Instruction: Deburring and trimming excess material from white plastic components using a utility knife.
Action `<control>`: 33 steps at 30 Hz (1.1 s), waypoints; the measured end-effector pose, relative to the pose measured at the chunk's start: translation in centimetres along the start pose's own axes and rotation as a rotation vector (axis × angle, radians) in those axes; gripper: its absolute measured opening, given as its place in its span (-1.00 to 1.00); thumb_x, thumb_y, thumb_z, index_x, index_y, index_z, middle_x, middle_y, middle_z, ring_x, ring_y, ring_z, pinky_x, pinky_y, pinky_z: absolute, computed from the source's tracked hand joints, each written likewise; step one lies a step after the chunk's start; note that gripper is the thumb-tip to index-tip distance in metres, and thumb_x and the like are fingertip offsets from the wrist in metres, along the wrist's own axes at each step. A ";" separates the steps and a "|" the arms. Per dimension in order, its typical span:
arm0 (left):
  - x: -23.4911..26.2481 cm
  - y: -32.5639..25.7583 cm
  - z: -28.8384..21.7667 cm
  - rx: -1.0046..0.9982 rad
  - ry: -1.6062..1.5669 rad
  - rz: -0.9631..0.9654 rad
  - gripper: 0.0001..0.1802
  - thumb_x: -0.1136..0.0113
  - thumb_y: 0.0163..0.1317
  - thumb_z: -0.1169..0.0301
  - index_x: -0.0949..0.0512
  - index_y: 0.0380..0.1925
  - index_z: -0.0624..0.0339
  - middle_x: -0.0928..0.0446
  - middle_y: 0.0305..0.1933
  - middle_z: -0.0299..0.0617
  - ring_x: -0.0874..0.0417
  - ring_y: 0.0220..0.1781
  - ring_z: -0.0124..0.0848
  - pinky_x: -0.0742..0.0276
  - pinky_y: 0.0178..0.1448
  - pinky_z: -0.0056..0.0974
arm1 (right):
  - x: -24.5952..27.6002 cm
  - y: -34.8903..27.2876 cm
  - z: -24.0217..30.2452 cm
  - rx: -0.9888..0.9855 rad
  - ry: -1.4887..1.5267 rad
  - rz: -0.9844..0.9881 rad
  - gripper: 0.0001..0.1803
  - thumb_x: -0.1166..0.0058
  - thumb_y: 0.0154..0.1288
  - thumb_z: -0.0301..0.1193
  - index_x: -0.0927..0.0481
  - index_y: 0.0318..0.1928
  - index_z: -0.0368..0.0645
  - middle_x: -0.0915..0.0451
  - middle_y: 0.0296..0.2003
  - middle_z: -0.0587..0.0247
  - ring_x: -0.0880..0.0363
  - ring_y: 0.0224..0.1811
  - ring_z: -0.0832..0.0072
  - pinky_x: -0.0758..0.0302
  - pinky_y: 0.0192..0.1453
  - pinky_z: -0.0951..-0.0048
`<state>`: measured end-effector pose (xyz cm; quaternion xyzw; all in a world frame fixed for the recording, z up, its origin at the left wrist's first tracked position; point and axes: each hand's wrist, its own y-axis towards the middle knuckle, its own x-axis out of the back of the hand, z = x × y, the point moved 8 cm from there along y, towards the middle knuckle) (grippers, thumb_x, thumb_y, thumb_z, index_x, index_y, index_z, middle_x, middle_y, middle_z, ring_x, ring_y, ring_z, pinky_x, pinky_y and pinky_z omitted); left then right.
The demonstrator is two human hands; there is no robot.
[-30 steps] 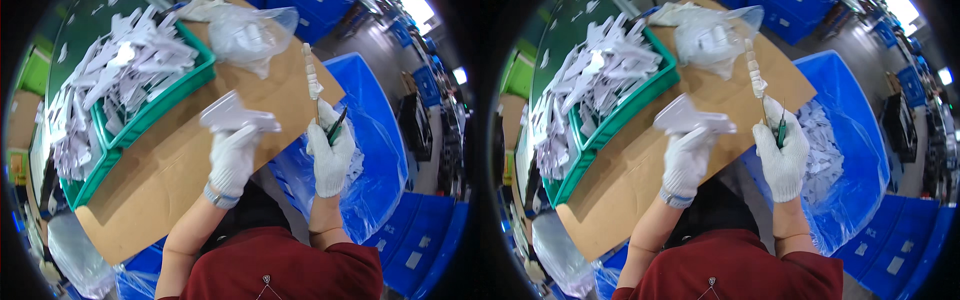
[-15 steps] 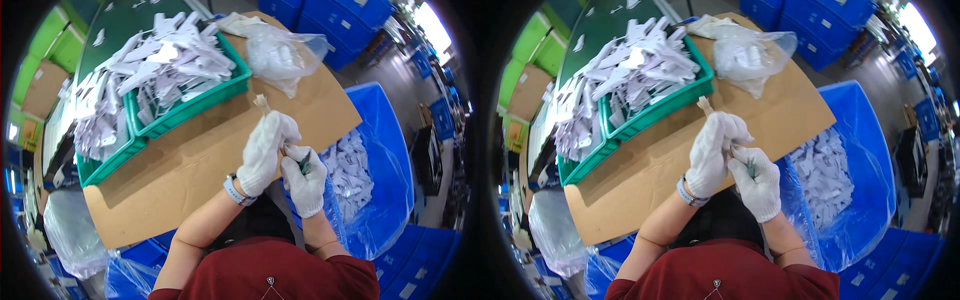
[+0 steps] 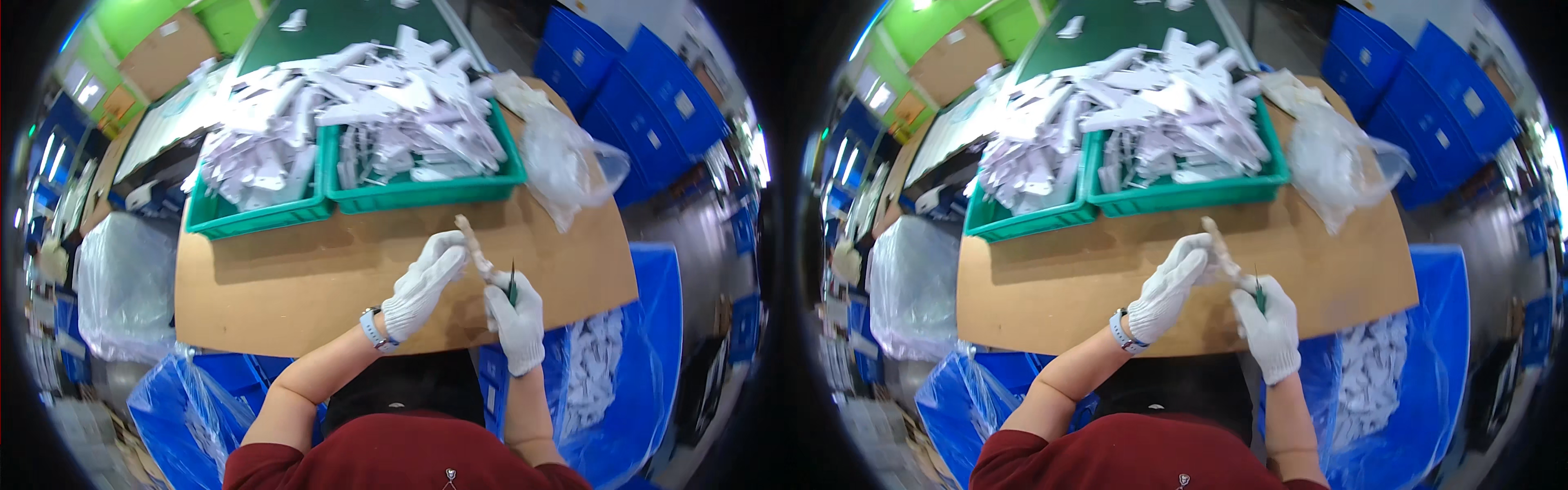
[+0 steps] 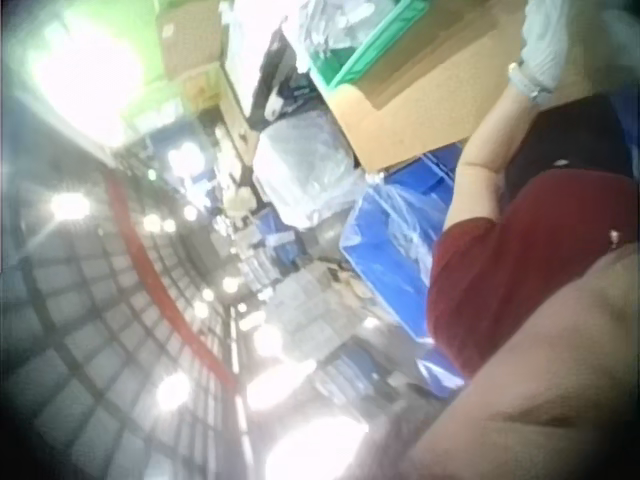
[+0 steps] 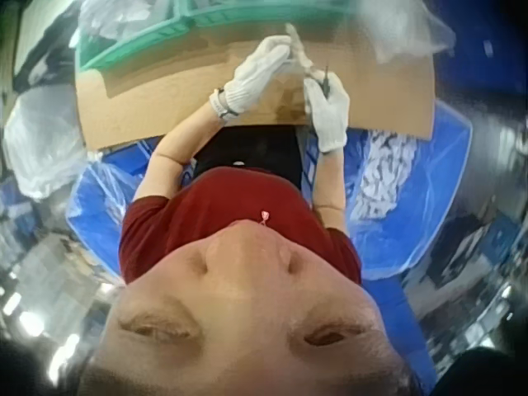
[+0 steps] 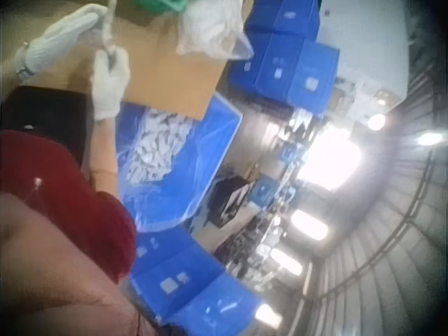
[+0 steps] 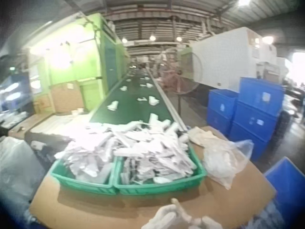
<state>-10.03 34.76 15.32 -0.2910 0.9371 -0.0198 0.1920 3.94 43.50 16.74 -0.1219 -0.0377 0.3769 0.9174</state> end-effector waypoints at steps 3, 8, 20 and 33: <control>6.7 -2.2 -5.4 -0.250 0.259 -0.168 -0.68 -0.03 0.53 0.29 -0.50 0.15 0.23 -0.51 0.03 -0.24 -0.52 0.04 -0.46 -0.40 0.27 -0.33 | -0.5 0.1 2.8 0.686 -0.843 -0.136 -0.80 -0.24 0.33 -0.41 -0.63 -0.05 -0.08 -0.62 -0.48 0.25 -0.57 -0.55 0.25 -0.52 -0.40 0.28; 19.7 -5.1 -16.1 -0.592 0.397 -0.507 -0.79 -0.09 0.43 0.50 -0.54 0.03 0.23 -0.52 -0.07 -0.33 -0.48 -0.05 -0.57 -0.43 0.08 -0.42 | -4.2 1.8 1.8 0.656 -1.113 0.041 -0.70 -0.32 0.19 -0.33 -0.66 -0.05 0.04 -0.63 -0.34 0.25 -0.64 -0.30 0.17 -0.58 -0.22 0.17; 46.4 4.2 -30.4 -0.376 0.900 -1.006 -0.41 -0.29 0.32 0.23 -0.46 0.22 0.43 -0.62 0.13 0.13 -0.65 0.13 -0.20 -0.52 0.22 -0.24 | -27.5 7.4 0.5 1.026 -1.321 0.628 -0.63 0.08 0.40 -0.40 -0.55 0.18 -0.02 -0.63 -0.30 0.13 -0.70 -0.40 0.19 -0.63 -0.39 0.14; 60.5 16.9 -38.3 -0.010 1.436 -1.247 -0.16 -0.45 0.03 0.03 -0.41 0.36 -0.07 -0.51 0.29 0.22 -0.56 0.31 0.09 -0.52 0.33 0.00 | -38.0 10.7 -2.9 0.947 -1.135 0.699 -0.41 0.22 0.54 -0.31 -0.26 0.53 0.03 -0.39 0.39 -0.05 -0.44 0.34 -0.04 -0.41 0.37 -0.08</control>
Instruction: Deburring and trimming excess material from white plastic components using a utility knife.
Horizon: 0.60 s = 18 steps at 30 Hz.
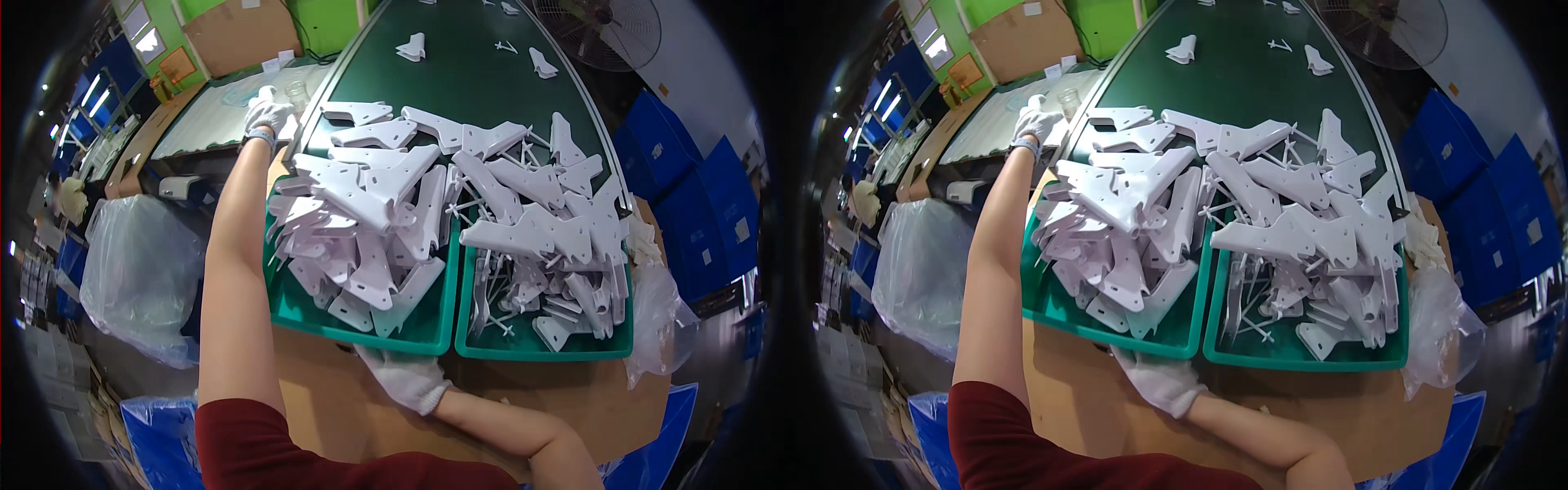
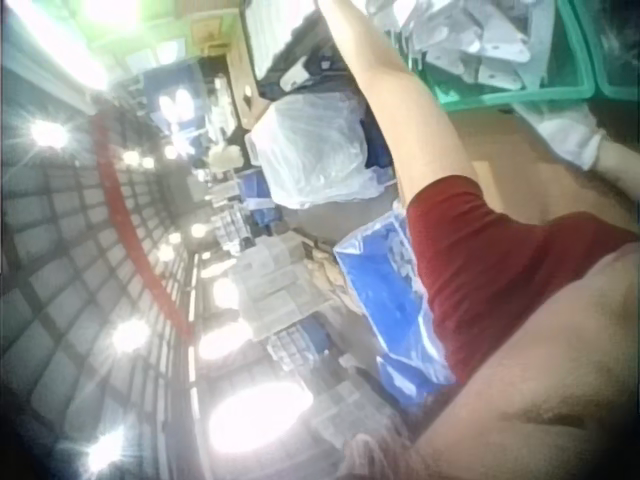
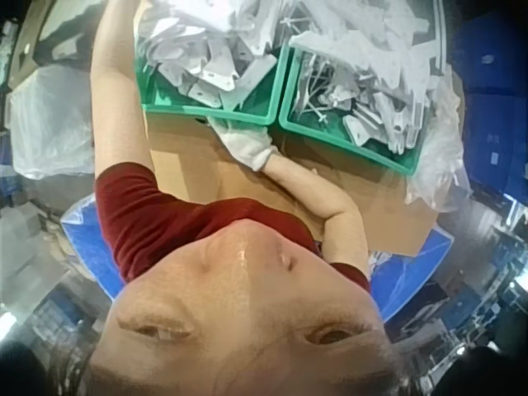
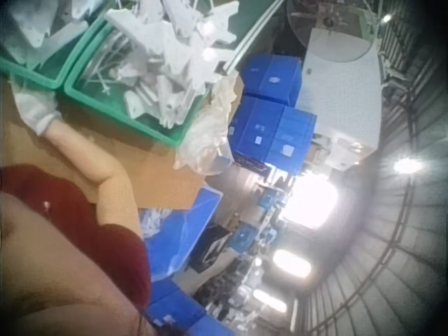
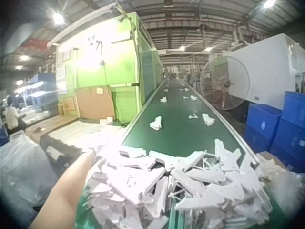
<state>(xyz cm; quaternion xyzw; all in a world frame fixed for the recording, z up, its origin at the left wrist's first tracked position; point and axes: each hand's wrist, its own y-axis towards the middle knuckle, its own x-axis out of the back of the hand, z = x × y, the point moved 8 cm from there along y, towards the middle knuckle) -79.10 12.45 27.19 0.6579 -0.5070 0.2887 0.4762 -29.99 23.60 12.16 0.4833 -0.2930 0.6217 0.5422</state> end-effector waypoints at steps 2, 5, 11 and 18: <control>-1.1 1.7 -1.0 -0.025 0.052 0.022 -0.13 -0.43 0.03 0.06 -0.38 0.40 -0.14 -0.46 0.34 0.21 -0.52 0.36 0.11 -0.50 0.36 -0.01 | 0.2 0.0 -0.3 -0.054 0.106 -0.011 -0.44 0.16 0.53 -0.29 -0.33 0.50 0.08 -0.44 0.35 0.02 -0.48 0.29 -0.01 -0.48 0.28 -0.09; -2.6 3.7 -3.4 -0.085 0.210 0.124 -0.20 -0.27 0.15 0.26 -0.31 0.47 -0.26 -0.33 0.47 0.18 -0.42 0.47 0.09 -0.40 0.48 0.01 | 1.0 -0.1 -0.5 -0.040 0.115 -0.114 -0.55 0.05 0.51 -0.24 -0.51 0.34 0.03 -0.55 0.17 0.10 -0.57 0.14 0.02 -0.57 0.11 -0.04; -6.8 6.9 -3.9 -0.235 0.362 0.195 -0.02 -0.16 0.09 0.54 -0.19 0.55 -0.45 -0.02 0.67 0.03 -0.17 0.63 0.08 -0.21 0.63 0.05 | 1.2 -0.3 -0.6 -0.025 0.118 -0.154 -0.63 -0.01 0.55 -0.16 -0.60 0.16 -0.11 -0.69 -0.03 0.16 -0.67 -0.03 0.21 -0.63 0.04 0.22; -10.0 7.8 -4.6 -0.258 0.501 0.289 -0.13 -0.13 0.17 0.48 -0.25 0.53 -0.38 0.06 0.71 -0.03 -0.15 0.65 0.04 -0.18 0.65 0.01 | -1.2 -0.2 -1.8 -0.214 0.715 0.310 -0.56 0.09 0.63 -0.18 -0.50 0.31 -0.17 -0.60 0.20 0.17 -0.61 0.18 0.34 -0.61 0.20 0.34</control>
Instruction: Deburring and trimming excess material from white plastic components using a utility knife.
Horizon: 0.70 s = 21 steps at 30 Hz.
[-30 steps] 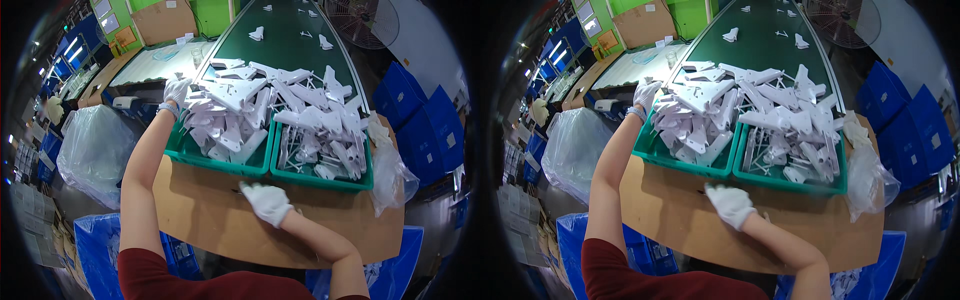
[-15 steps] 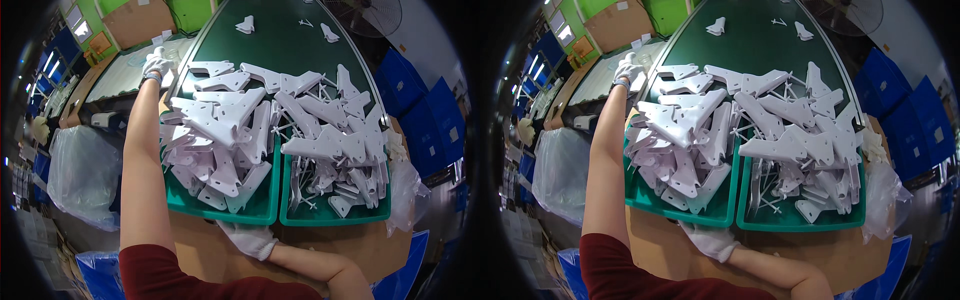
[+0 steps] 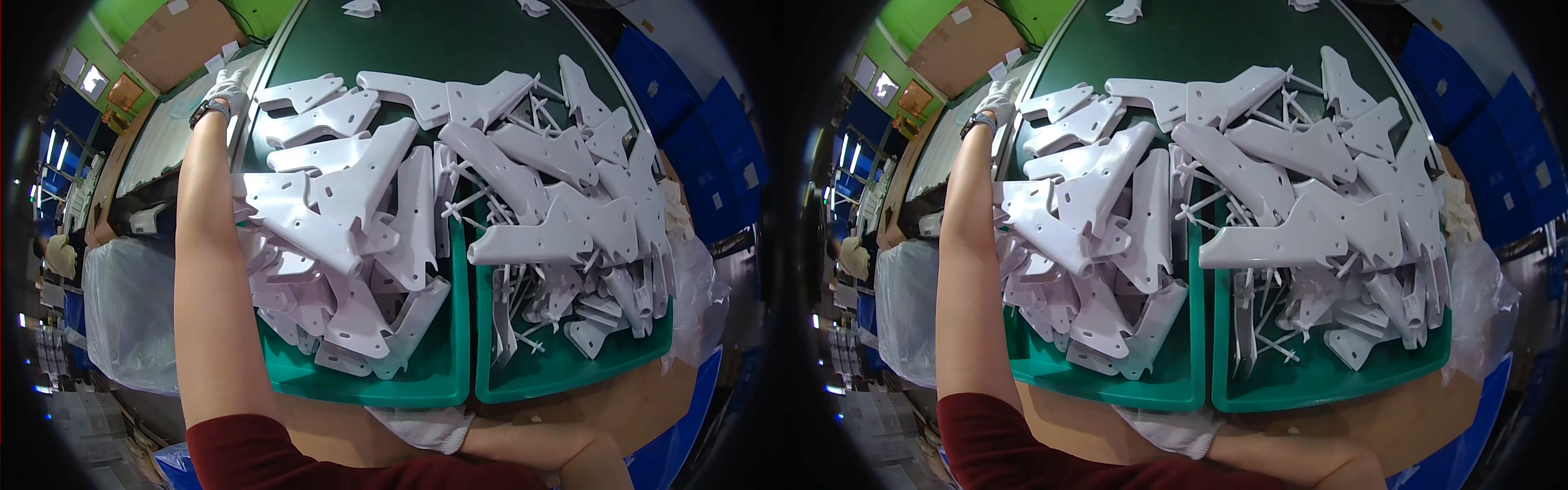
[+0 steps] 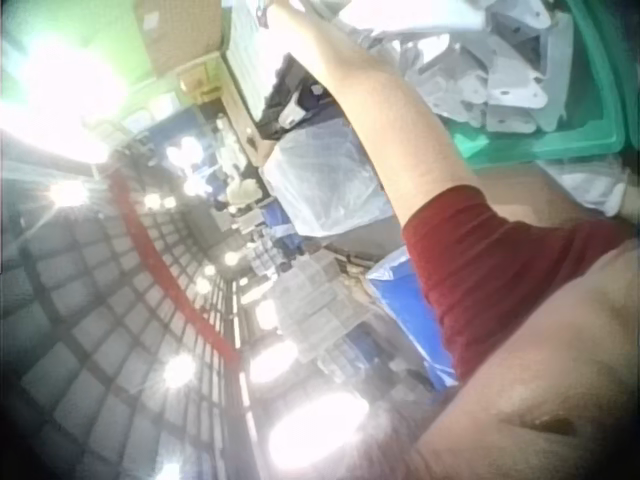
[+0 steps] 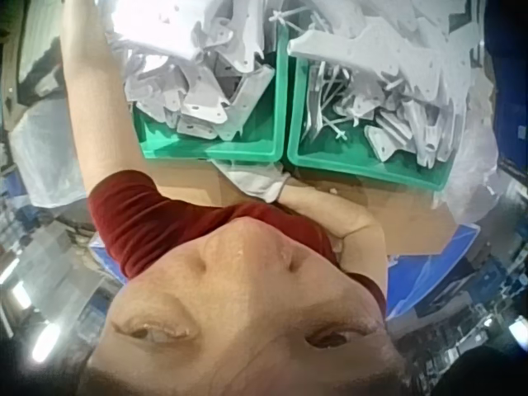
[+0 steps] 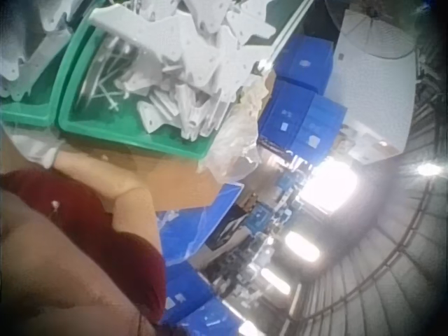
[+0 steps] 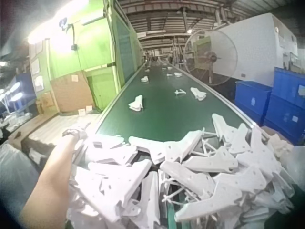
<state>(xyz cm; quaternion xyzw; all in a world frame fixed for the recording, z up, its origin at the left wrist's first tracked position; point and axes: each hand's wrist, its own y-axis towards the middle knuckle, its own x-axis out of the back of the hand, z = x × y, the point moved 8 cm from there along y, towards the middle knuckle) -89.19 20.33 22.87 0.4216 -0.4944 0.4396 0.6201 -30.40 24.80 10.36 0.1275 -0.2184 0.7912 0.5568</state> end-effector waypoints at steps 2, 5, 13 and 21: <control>0.0 1.4 2.9 0.005 -0.080 -0.090 -0.02 -0.24 0.06 0.61 -0.26 0.51 -0.39 0.05 0.70 -0.03 -0.24 0.60 0.12 -0.34 0.57 0.07 | -1.4 -0.4 0.4 0.233 -0.623 -0.211 -0.55 0.08 0.63 -0.17 -0.50 0.30 -0.18 -0.62 0.18 0.19 -0.62 0.15 0.35 -0.61 0.20 0.33; 0.0 1.1 3.7 0.001 -0.138 -0.123 -0.38 -0.16 0.22 0.46 -0.46 0.31 -0.24 -0.31 0.48 0.08 -0.46 0.43 0.15 -0.50 0.42 0.07 | -0.4 -0.2 1.6 0.244 -0.530 -0.263 -0.55 0.06 0.62 -0.15 -0.51 0.28 -0.19 -0.65 0.13 0.20 -0.64 0.11 0.35 -0.62 0.19 0.32; -0.3 1.7 -0.3 -0.123 -0.008 -0.243 -0.46 -0.12 0.27 0.30 -0.52 0.30 -0.12 -0.48 0.32 0.23 -0.53 0.32 0.18 -0.51 0.36 0.12 | 1.4 -0.1 -0.7 -0.078 0.005 -0.281 -0.61 -0.02 0.53 -0.12 -0.64 0.12 -0.10 -0.71 0.00 0.17 -0.67 0.01 0.24 -0.62 0.10 0.24; 11.4 -1.1 9.7 -0.368 0.022 -0.411 -0.65 -0.16 0.33 0.42 -0.48 0.12 0.04 -0.44 0.04 0.00 -0.61 0.04 -0.08 -0.57 0.08 -0.06 | 0.5 -0.2 -0.8 0.131 0.065 -0.569 -0.56 0.07 0.55 -0.06 -0.58 0.17 -0.06 -0.64 0.09 -0.02 -0.58 0.15 0.06 -0.48 0.26 0.06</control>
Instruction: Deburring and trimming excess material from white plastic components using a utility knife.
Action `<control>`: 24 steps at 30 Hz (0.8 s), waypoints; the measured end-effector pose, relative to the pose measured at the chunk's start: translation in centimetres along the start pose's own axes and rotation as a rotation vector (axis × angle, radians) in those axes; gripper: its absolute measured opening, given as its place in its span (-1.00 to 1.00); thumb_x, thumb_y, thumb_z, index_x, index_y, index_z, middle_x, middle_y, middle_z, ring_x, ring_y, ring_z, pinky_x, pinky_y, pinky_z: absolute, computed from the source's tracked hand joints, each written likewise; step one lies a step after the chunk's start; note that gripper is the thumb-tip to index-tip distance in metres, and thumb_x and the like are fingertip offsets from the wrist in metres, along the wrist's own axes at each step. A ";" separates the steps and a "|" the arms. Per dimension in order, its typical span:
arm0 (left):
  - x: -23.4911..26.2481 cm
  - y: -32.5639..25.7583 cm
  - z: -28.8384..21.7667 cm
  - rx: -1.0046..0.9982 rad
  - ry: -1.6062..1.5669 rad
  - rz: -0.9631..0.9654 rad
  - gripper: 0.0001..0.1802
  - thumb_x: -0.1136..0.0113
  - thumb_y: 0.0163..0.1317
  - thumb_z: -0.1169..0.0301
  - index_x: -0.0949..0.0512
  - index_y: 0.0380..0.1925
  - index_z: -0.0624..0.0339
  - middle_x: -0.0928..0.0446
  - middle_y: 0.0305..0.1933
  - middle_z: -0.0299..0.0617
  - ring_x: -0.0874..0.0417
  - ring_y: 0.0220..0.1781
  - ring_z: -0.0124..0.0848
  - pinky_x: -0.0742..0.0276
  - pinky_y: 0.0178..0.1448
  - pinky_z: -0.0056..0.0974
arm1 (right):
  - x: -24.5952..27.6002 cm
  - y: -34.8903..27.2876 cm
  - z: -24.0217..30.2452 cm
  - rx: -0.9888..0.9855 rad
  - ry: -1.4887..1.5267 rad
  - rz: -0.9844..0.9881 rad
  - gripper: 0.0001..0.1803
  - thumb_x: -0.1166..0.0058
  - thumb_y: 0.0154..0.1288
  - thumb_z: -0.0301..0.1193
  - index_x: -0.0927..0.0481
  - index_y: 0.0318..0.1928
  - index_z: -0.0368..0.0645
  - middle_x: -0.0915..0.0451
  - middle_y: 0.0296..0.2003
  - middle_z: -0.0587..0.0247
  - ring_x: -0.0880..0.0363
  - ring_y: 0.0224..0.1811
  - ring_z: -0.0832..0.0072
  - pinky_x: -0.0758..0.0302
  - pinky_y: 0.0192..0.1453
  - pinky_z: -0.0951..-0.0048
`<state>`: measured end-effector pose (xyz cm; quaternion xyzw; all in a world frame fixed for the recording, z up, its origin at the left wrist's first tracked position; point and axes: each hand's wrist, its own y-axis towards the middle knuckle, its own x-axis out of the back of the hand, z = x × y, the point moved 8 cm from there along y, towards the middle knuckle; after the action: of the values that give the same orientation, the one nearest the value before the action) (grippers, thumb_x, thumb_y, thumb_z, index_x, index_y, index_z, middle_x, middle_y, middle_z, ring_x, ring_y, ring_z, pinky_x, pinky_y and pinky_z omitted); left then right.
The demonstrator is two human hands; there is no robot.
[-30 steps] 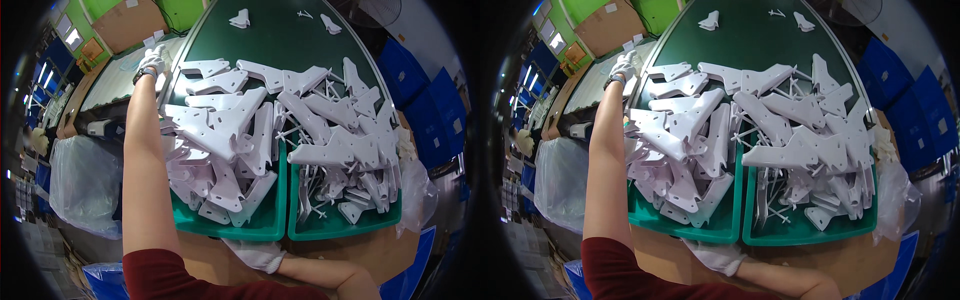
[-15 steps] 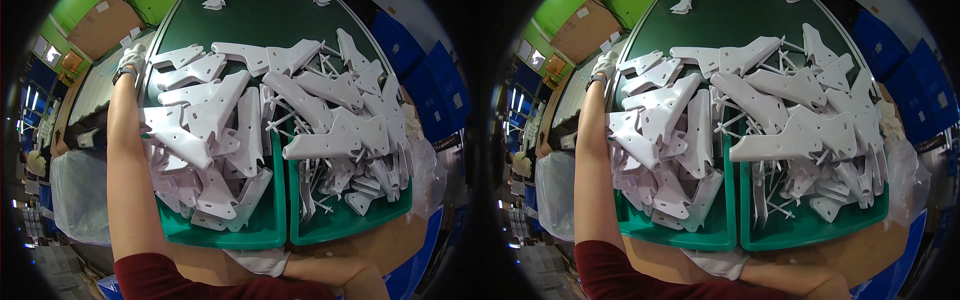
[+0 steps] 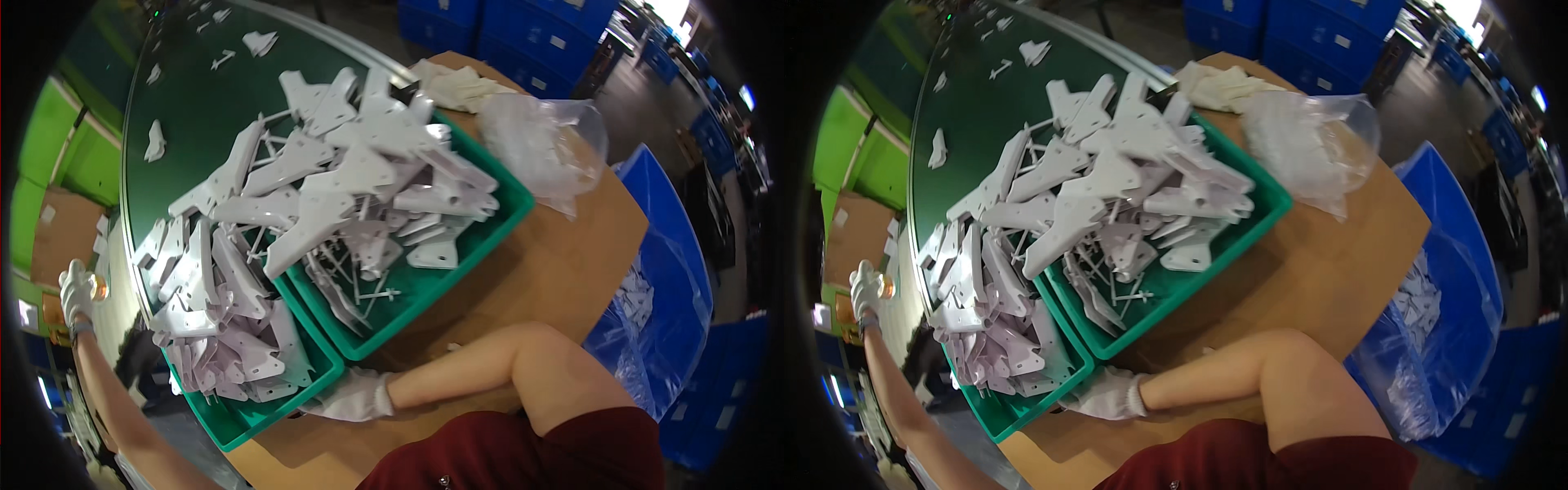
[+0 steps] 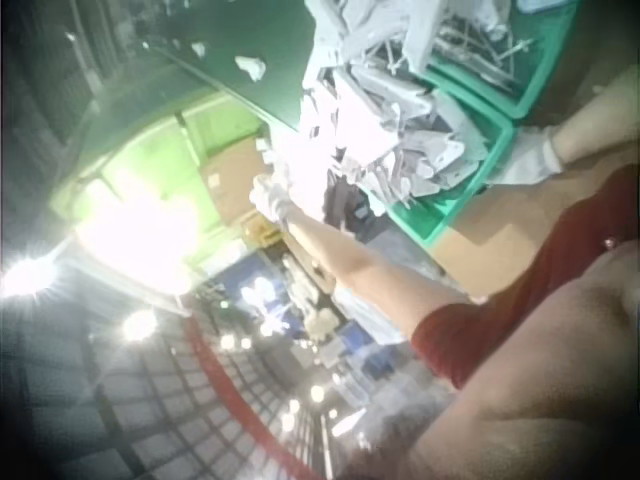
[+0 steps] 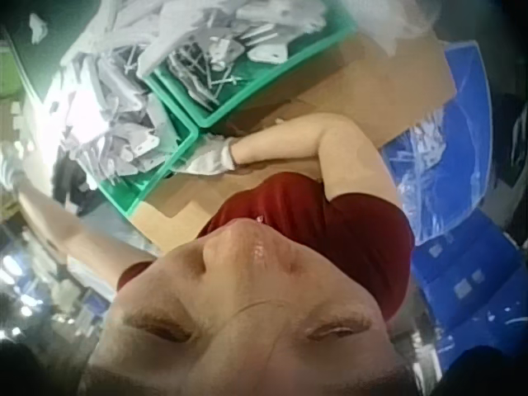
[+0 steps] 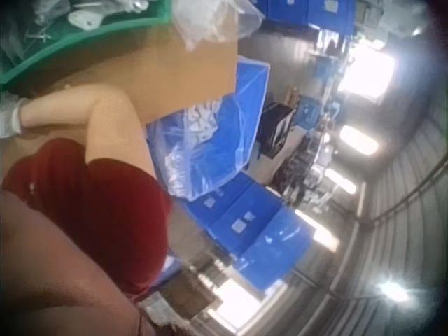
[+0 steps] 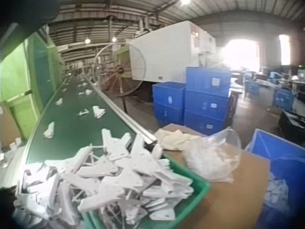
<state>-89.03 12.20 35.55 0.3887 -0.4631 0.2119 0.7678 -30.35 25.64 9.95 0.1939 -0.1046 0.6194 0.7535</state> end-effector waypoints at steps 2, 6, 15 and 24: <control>6.1 0.7 -0.1 -0.041 -0.101 0.049 -0.55 -0.22 0.27 0.44 -0.48 0.18 0.01 -0.45 0.14 0.06 -0.62 0.14 0.03 -0.55 0.17 -0.02 | 0.2 -0.7 1.4 0.098 -0.255 0.093 -0.58 0.06 0.53 -0.10 -0.53 0.19 -0.07 -0.59 0.12 -0.04 -0.57 0.15 -0.02 -0.50 0.23 0.01; 18.3 -1.8 -7.2 -0.191 -0.396 -0.118 -0.47 -0.20 0.30 0.37 -0.45 0.29 0.11 -0.44 0.22 0.02 -0.57 0.24 -0.10 -0.51 0.25 -0.15 | -0.3 -1.4 2.6 0.323 -0.498 0.047 -0.62 0.06 0.51 -0.19 -0.51 0.20 -0.05 -0.57 0.10 -0.06 -0.61 0.06 -0.09 -0.57 0.12 -0.06; 36.0 -14.7 -38.6 -0.375 -0.657 0.169 -0.52 -0.25 0.25 0.18 -0.51 0.13 0.13 -0.52 0.08 -0.12 -0.61 0.10 -0.27 -0.50 0.19 -0.24 | 6.6 -7.3 8.5 0.230 -0.686 0.157 -0.84 -0.03 0.37 -0.39 -0.63 -0.16 -0.14 -0.71 -0.30 0.01 -0.78 -0.31 0.07 -0.62 -0.43 0.04; 37.8 -22.8 -61.4 -0.667 -0.661 0.165 -0.53 -0.35 0.21 0.22 -0.55 0.11 0.04 -0.53 0.08 -0.10 -0.62 0.11 -0.17 -0.53 0.22 -0.19 | 37.6 -22.4 -7.1 -0.367 0.696 -0.884 -0.75 -0.02 0.41 -0.40 -0.54 0.05 -0.17 -0.62 -0.12 0.29 -0.67 -0.26 0.45 -0.58 -0.36 0.39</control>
<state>-21.62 45.74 42.98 0.1295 -0.7546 -0.0232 0.6429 -1.19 58.66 14.80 -0.1288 0.1340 0.2457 0.9514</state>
